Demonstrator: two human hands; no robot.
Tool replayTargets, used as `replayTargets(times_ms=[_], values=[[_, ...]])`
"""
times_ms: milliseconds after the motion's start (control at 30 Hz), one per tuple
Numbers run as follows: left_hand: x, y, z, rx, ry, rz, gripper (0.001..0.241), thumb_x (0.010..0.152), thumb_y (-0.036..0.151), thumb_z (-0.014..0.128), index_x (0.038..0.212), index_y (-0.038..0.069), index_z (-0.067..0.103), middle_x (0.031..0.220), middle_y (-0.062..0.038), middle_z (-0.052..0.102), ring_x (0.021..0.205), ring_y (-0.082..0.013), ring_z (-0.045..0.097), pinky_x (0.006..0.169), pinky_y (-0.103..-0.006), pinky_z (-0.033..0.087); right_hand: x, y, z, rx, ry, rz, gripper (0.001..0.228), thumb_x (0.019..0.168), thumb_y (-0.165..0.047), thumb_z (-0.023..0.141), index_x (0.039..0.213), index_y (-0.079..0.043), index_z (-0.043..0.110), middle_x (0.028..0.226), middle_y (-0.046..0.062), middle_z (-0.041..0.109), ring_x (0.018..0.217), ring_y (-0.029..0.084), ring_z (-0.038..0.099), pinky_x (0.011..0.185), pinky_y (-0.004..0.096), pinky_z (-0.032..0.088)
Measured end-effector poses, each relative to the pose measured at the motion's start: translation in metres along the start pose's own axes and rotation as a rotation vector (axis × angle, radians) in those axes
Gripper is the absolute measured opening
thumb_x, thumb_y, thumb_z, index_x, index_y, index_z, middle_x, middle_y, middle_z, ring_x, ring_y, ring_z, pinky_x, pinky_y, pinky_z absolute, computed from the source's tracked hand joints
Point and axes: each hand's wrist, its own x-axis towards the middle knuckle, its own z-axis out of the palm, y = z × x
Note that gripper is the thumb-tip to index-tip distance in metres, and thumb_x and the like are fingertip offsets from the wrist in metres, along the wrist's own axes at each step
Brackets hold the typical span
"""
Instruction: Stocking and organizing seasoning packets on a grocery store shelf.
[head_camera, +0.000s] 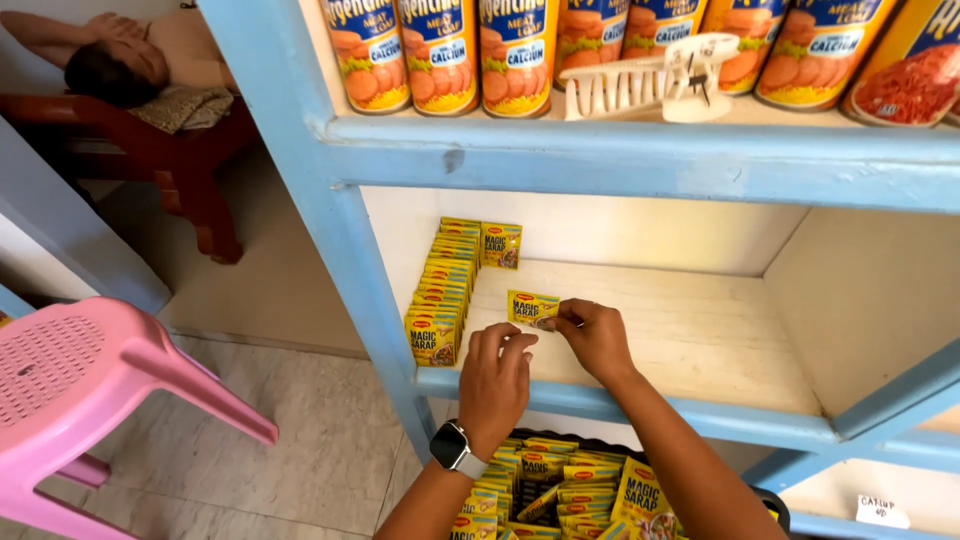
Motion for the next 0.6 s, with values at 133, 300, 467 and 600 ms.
replayTargets(times_ms=[133,300,467,600], values=[[0.002,-0.023,0.026,0.112,-0.179,-0.033,0.034,0.086,0.006,0.070,0.119,0.008,0.065,0.121,-0.012,0.059,0.109,-0.0346,0.058,0.092,-0.0461,0.051,0.029,0.011,0.018,-0.113,-0.065,0.067,0.019,0.082,-0.017,0.081,0.097,-0.006,0.079,0.080,0.011,0.078,0.064,0.020,0.070,0.061,0.033,0.054],[0.021,-0.051,0.065,0.247,-0.509,-0.243,0.062,0.083,0.016,0.071,0.138,-0.005,0.051,0.135,-0.020,0.052,0.113,-0.0401,0.053,0.083,-0.0464,0.055,0.070,0.023,0.035,-0.226,-0.119,0.127,0.017,0.081,-0.020,0.080,0.095,-0.010,0.079,0.076,0.006,0.078,0.068,0.018,0.075,0.065,0.033,0.057],[0.032,-0.078,0.096,0.439,-0.573,-0.292,0.054,0.090,0.012,0.057,0.142,-0.005,0.051,0.133,-0.017,0.055,0.117,-0.0353,0.055,0.080,-0.0447,0.060,0.095,0.026,0.057,-0.183,-0.108,0.219,0.017,0.081,-0.020,0.080,0.095,-0.010,0.079,0.076,0.005,0.078,0.068,0.016,0.075,0.065,0.032,0.057],[0.039,-0.094,0.117,0.570,-0.586,-0.323,0.050,0.094,0.017,0.054,0.141,-0.002,0.051,0.137,-0.018,0.053,0.120,-0.0340,0.054,0.076,-0.0471,0.060,0.111,0.032,0.074,-0.179,-0.061,0.252,0.022,0.081,-0.023,0.081,0.099,-0.011,0.079,0.080,0.005,0.079,0.070,0.018,0.076,0.067,0.034,0.057]])
